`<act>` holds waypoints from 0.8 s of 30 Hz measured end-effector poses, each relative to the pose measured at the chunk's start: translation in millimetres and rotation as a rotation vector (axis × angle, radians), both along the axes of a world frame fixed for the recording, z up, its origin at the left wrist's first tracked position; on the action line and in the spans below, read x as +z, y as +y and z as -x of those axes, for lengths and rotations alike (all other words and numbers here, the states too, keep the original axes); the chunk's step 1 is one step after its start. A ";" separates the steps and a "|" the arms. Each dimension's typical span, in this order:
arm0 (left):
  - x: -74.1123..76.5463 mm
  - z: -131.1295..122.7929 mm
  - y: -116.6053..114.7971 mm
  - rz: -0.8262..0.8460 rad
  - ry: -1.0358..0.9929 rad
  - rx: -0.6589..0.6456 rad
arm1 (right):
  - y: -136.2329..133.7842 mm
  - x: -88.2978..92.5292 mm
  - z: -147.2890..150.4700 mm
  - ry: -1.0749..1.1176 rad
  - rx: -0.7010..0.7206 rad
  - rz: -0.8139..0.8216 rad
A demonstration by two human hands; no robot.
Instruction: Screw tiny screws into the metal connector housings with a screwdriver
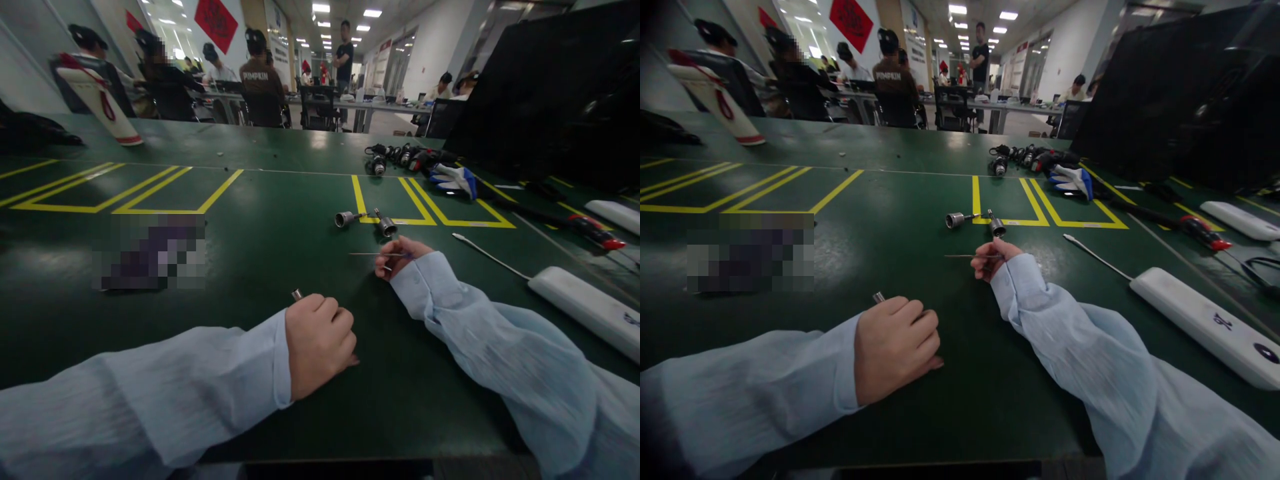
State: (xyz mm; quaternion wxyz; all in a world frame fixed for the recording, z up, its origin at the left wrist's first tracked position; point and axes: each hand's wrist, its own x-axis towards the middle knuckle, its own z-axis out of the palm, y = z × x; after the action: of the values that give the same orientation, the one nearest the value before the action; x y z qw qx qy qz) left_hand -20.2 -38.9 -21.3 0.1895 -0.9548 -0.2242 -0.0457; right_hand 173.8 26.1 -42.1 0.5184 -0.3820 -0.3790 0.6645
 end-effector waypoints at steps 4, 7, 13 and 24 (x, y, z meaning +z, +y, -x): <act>3.1 10.2 11.8 0.067 -0.026 0.002 | -0.3 0.8 -2.1 0.100 0.061 0.050; 4.2 23.9 22.5 0.164 -0.047 0.034 | -2.0 1.1 -1.3 0.083 0.024 0.056; 3.9 48.6 40.5 0.651 -0.197 0.134 | -24.2 12.1 9.4 -0.121 0.062 -0.099; 7.2 57.1 40.9 0.974 -0.289 0.115 | -56.3 7.1 27.1 -0.393 0.208 -0.305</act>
State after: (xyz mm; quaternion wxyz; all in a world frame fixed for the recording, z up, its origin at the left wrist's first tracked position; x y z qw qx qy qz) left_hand -77.3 2.0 -14.2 -0.3085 -0.9024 -0.2955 -0.0569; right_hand 146.7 -30.2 -35.0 0.4155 -0.3801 -0.6054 0.5625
